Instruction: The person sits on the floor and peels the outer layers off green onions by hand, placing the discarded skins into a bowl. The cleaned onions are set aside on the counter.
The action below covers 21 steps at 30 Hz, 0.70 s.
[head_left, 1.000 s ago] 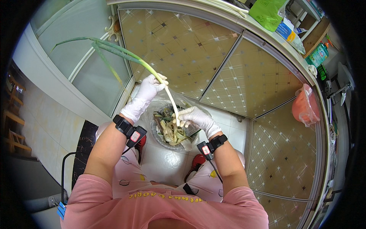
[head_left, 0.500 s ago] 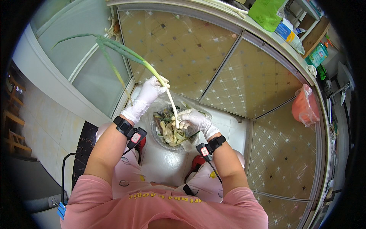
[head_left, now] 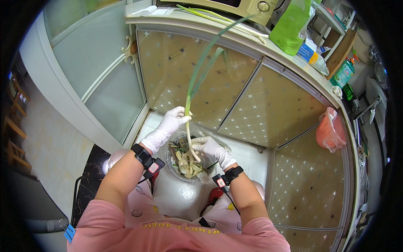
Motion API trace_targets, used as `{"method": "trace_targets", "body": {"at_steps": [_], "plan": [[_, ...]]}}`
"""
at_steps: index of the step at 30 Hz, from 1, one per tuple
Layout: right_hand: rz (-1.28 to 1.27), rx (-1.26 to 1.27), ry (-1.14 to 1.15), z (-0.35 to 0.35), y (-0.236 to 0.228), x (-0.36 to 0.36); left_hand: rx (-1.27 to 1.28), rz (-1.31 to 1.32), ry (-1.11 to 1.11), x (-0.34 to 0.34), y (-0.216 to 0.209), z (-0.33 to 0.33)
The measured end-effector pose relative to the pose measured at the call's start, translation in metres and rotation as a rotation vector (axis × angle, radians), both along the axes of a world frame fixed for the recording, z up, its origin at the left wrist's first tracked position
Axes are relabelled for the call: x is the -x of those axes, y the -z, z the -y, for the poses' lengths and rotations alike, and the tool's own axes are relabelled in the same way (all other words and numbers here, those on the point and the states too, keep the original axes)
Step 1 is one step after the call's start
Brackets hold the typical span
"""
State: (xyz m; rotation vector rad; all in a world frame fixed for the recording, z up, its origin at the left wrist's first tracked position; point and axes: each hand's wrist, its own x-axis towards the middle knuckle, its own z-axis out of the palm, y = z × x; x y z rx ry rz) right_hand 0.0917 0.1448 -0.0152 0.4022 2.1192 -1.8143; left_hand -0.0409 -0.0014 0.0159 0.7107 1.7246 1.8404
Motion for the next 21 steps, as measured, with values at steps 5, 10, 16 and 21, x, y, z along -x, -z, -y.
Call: {"method": "trace_targets", "body": {"at_steps": [5, 10, 16, 21], "plan": [[-0.424, 0.086, 0.395, -0.003, -0.046, 0.015, 0.013, -0.045, 0.083, -0.009, 0.007, -0.004], [-0.523, 0.128, 0.462, -0.006, -0.067, 0.023, 0.118, -0.03, 0.192, -0.025, 0.006, -0.007], [-0.475, 0.288, 0.397, -0.011, -0.06, 0.025, 0.057, -0.08, 0.249, -0.026, 0.001, -0.01], [-0.451, 0.412, 0.355, -0.016, -0.059, 0.018, 0.121, -0.107, 0.247, -0.025, 0.002, -0.009]]}}
